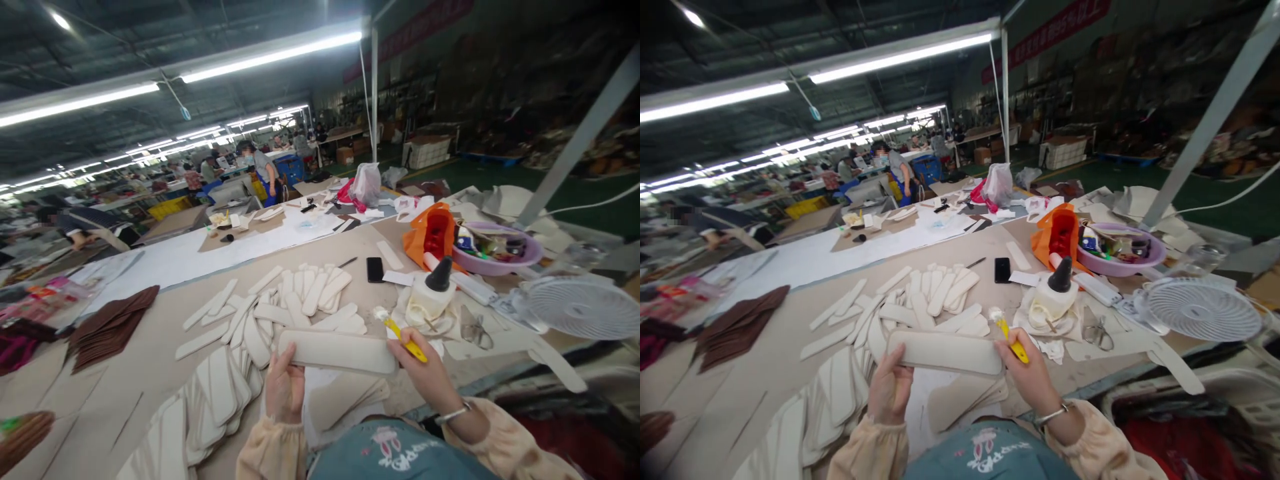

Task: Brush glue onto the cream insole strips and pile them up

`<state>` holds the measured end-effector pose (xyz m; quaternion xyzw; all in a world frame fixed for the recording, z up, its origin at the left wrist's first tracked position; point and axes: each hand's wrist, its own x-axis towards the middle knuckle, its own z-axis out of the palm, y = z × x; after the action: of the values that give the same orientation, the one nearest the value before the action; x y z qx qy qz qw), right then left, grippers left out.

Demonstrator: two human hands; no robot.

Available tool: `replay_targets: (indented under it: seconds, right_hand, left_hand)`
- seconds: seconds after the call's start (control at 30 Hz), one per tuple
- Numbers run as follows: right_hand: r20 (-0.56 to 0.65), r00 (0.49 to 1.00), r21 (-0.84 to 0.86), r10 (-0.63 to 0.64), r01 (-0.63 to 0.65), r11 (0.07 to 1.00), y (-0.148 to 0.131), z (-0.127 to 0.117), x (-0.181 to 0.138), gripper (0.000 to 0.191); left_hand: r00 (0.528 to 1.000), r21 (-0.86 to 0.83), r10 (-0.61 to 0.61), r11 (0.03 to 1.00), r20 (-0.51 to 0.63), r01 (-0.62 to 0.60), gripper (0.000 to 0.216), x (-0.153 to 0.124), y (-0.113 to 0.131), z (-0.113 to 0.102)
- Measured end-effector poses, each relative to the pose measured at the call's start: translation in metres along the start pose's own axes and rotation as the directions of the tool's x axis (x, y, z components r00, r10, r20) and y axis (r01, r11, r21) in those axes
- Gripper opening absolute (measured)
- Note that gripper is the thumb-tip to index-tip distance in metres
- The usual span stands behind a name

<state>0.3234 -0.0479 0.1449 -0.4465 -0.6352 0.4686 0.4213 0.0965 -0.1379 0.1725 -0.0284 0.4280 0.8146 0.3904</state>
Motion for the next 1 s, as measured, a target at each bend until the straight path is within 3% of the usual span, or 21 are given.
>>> replay_targets:
  seconds: [0.4,0.63,0.83,0.9,1.0]
  right_hand:
    - [-0.008,0.997,-0.101,-0.078,0.076,0.992,0.004,0.007,0.004,0.033]
    - [0.029,0.996,-0.215,-0.081,0.086,0.973,-0.006,0.009,0.003,0.032]
    - [0.052,0.990,-0.218,-0.132,0.140,0.966,-0.001,0.027,0.002,0.034]
    - [0.049,0.988,-0.221,-0.146,0.153,0.963,0.001,0.037,0.003,0.035]
    - [0.064,0.986,-0.193,-0.152,0.161,0.968,0.001,0.056,0.004,0.037]
  left_hand:
    - [0.998,0.042,-0.051,0.998,-0.026,0.053,0.005,0.014,0.004,-0.013]
    - [0.998,0.035,-0.064,0.997,0.000,0.064,0.011,0.020,0.007,-0.030]
    - [0.980,-0.246,-0.175,0.958,-0.098,0.146,0.013,0.027,-0.001,-0.039]
    - [0.973,-0.344,-0.220,0.921,-0.064,0.185,0.020,0.025,-0.009,-0.044]
    - [0.950,-0.331,-0.313,0.894,0.015,0.300,0.025,0.018,-0.028,-0.053]
